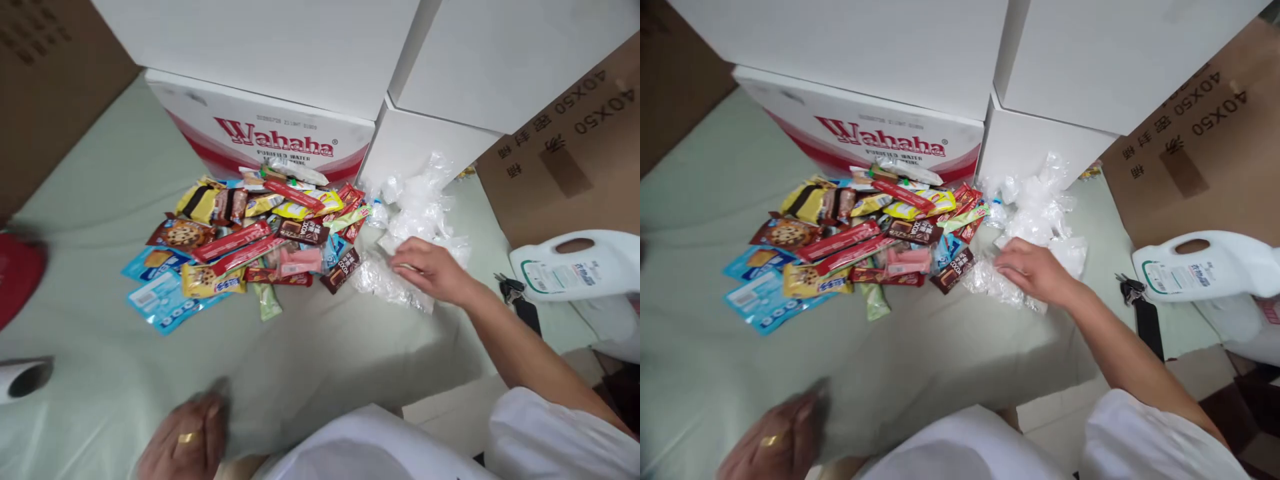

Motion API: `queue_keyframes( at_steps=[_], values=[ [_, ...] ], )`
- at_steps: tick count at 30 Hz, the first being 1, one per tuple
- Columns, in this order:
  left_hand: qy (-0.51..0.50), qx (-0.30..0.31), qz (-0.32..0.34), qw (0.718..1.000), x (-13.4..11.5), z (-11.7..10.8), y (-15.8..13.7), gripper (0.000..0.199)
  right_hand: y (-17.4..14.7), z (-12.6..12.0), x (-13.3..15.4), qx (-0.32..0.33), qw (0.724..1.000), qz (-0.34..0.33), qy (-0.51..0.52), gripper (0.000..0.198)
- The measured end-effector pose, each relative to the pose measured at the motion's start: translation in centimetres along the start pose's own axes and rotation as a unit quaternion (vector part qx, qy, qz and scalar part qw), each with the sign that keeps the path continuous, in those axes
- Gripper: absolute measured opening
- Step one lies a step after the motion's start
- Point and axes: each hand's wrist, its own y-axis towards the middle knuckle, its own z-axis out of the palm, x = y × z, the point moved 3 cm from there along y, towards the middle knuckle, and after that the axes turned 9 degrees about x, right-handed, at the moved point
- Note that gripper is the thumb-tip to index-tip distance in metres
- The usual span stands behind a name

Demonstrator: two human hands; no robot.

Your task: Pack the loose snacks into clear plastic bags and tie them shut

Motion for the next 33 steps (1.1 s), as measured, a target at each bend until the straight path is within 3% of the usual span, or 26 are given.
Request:
queue_keyframes(
  at_steps=[3,5,7,9,11,13,15,16,17,19,21,23,27,31,33],
  values=[
    [-0.040,-0.017,-0.019,0.999,0.0,-0.2,-0.4,0.017,3.1,4.6,0.7,0.081,0.993,0.032,-0.076,0.036],
    [-0.097,-0.025,-0.045,0.994,0.1,-0.5,-0.6,0.018,4.1,6.1,0.4,0.118,0.986,0.051,-0.107,0.030],
    [-0.169,-0.031,-0.094,0.981,0.1,-1.0,-0.5,0.015,3.7,6.0,1.1,0.082,0.991,0.038,-0.098,0.023],
    [-0.277,-0.013,-0.155,0.948,-0.3,-1.3,0.0,0.010,2.1,4.9,2.8,-0.013,0.999,0.007,-0.048,0.022],
    [-0.438,0.046,-0.221,0.870,-1.6,-1.1,1.2,0.016,0.1,4.1,5.4,-0.092,0.995,-0.028,0.020,0.020],
    [-0.620,0.117,-0.276,0.725,-3.7,-0.5,3.0,0.030,-1.4,4.6,8.1,-0.109,0.990,-0.061,0.069,0.019],
    [-0.751,0.129,-0.287,0.581,-6.0,-0.1,5.3,0.055,-2.2,6.2,10.4,-0.100,0.986,-0.089,0.097,0.022],
    [-0.791,0.130,-0.291,0.522,-7.0,0.1,6.5,0.069,-2.3,7.2,11.3,-0.097,0.985,-0.096,0.106,0.024],
    [-0.817,0.148,-0.288,0.478,-8.0,0.4,7.6,0.082,-2.5,8.2,12.0,-0.098,0.983,-0.101,0.114,0.025],
    [-0.835,0.174,-0.295,0.431,-9.1,1.2,9.3,0.087,-2.8,9.9,13.0,-0.107,0.981,-0.104,0.124,0.026],
    [-0.833,0.180,-0.310,0.421,-9.1,2.1,10.3,0.069,-3.5,11.0,13.3,-0.123,0.979,-0.095,0.130,0.026],
    [-0.834,0.148,-0.329,0.418,-8.4,2.8,10.7,0.054,-4.7,11.5,13.2,-0.150,0.977,-0.073,0.135,0.027],
    [-0.838,0.040,-0.347,0.419,-6.4,3.3,10.7,0.050,-7.7,12.7,11.7,-0.165,0.978,-0.025,0.129,0.027],
    [-0.826,0.022,-0.358,0.435,-6.1,3.4,10.7,0.046,-9.7,14.1,10.1,-0.139,0.981,0.031,0.131,0.027],
    [-0.816,0.028,-0.367,0.446,-6.5,3.5,10.7,0.047,-10.3,14.2,9.5,-0.175,0.970,0.074,0.152,0.027]
  ],
)
